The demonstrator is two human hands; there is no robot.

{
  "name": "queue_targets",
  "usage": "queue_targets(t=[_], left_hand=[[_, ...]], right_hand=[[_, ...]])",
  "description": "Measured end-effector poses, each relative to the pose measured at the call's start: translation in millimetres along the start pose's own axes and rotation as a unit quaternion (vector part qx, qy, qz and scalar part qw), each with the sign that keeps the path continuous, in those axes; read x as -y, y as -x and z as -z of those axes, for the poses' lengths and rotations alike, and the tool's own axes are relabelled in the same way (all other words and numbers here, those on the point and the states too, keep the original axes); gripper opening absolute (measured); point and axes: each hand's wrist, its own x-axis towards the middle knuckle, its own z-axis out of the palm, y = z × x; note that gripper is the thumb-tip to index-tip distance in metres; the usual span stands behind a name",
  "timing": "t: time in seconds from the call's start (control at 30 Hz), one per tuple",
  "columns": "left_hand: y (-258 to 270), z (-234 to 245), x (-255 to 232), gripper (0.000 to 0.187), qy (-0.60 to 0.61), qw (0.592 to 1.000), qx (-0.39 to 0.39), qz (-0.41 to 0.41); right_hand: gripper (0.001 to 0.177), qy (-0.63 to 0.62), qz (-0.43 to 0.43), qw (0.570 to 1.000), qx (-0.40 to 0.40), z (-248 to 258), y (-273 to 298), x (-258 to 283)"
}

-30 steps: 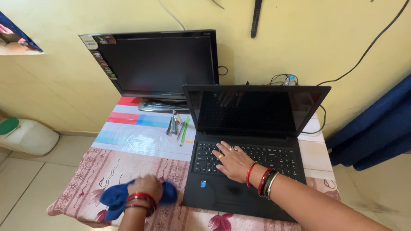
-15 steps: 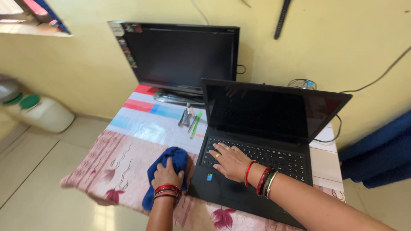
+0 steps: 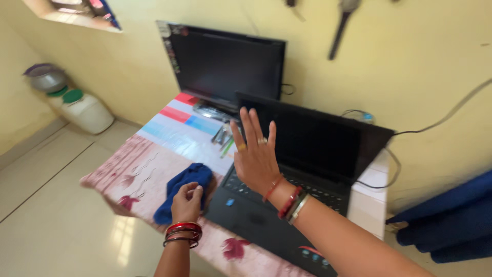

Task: The person organizes a workspace by putting items into a pouch, wiping a desk and laptop with a cloth, and clearing books from a chair.

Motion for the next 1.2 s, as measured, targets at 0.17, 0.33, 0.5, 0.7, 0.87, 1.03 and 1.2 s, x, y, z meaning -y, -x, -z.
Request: queue_targets(t=[0.17,0.33,0.5,0.7,0.87,1.03,1.2], left_hand=[[-1,-46,-72,0.038,0.146,0.982,0.12,0.018],[-1,-93,-143,0.04,0.191,0.96,0.203,0.0],[13,-114,-187,0.042,0.19,0.958,0.214,0.026],[19,-109,-184,0.051,0.242,0.951,0.187,0.044],[30,-92,-169,0.054,0.295,0.949,0.084,0.074],[40,-82,-134,0.043,0.317,0.938,-0.02,0.139],[52,-85,-65,0.033,0.287,0.944,-0.084,0.139]], right_hand=[[0.079,0.07,-0.159,0.985,0.021,35,-33,-59],[0.066,0.015,-0.264,0.946,0.19,42,-15,-109],[0.024,0.101,-0.167,0.977,0.083,29,2,-112],[0.012,0.048,-0.124,0.987,0.086,26,11,-94],[0.011,-0.013,-0.078,0.988,0.136,24,26,-67],[0.01,-0.063,-0.025,0.967,0.245,21,44,-46],[0.019,-0.104,-0.021,0.915,0.389,6,70,-20]])
